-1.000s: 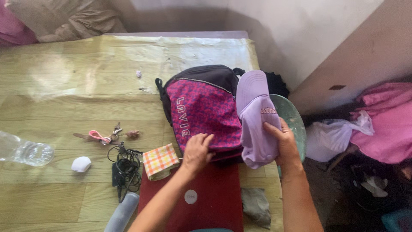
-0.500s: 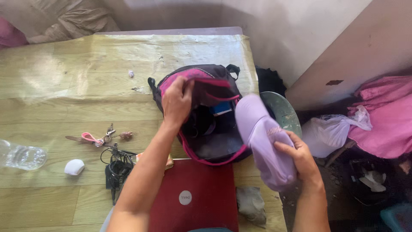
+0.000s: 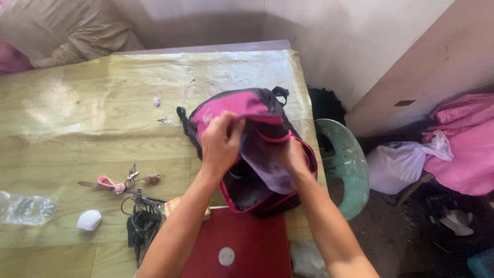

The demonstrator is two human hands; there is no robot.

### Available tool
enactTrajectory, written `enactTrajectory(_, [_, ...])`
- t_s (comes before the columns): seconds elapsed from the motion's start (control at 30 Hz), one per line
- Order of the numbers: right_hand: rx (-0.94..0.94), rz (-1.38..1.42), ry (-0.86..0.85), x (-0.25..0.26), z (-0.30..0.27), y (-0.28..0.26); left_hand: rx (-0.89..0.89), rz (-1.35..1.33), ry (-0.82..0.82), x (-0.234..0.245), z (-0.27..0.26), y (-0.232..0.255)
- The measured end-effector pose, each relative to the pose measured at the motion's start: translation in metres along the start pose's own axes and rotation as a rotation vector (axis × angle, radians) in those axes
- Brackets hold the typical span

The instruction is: The person packs a pink backpack with daily essentials on a wooden table. They place a purple cap, a black pouch, a blue power bank, a water bottle, a small cloth, and a power adapter with cable into the bag, then zip it closed.

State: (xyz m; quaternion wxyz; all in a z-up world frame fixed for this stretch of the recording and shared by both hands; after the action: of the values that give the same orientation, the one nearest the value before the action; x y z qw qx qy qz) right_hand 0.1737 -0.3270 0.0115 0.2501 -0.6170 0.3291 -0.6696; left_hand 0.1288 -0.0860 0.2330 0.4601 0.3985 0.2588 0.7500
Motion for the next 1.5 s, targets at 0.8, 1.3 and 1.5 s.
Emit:
enactTrajectory(0.8, [0.086,-0.007,0.476,0.059,-0.076,0.015,0.118,-0.107,-0.207,-0.036,-0.106,-0.046])
enactTrajectory(1.3, [0.294,-0.147,0.028,0.005,0.045,0.026,0.331,0.267,-0.526,-0.149,-0.167,-0.188])
enactTrajectory(1.5, [-0.083,-0.361,-0.252,-0.012,-0.001,0.088,0.335,0.427,-0.502,-0.135,-0.129,-0.24])
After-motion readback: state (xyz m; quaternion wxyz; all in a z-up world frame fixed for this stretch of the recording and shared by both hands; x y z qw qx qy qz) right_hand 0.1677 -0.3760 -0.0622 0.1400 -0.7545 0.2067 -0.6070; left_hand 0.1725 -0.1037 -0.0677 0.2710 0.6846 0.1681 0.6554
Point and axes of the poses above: each hand's wrist, its own z-axis towards the middle knuckle, its own x-axis out of the back of the hand, y = z × x, the point moved 9 cm from there along z, towards the middle knuckle, and after that the axes turned 5 degrees about -z, right-handed, at the moved point
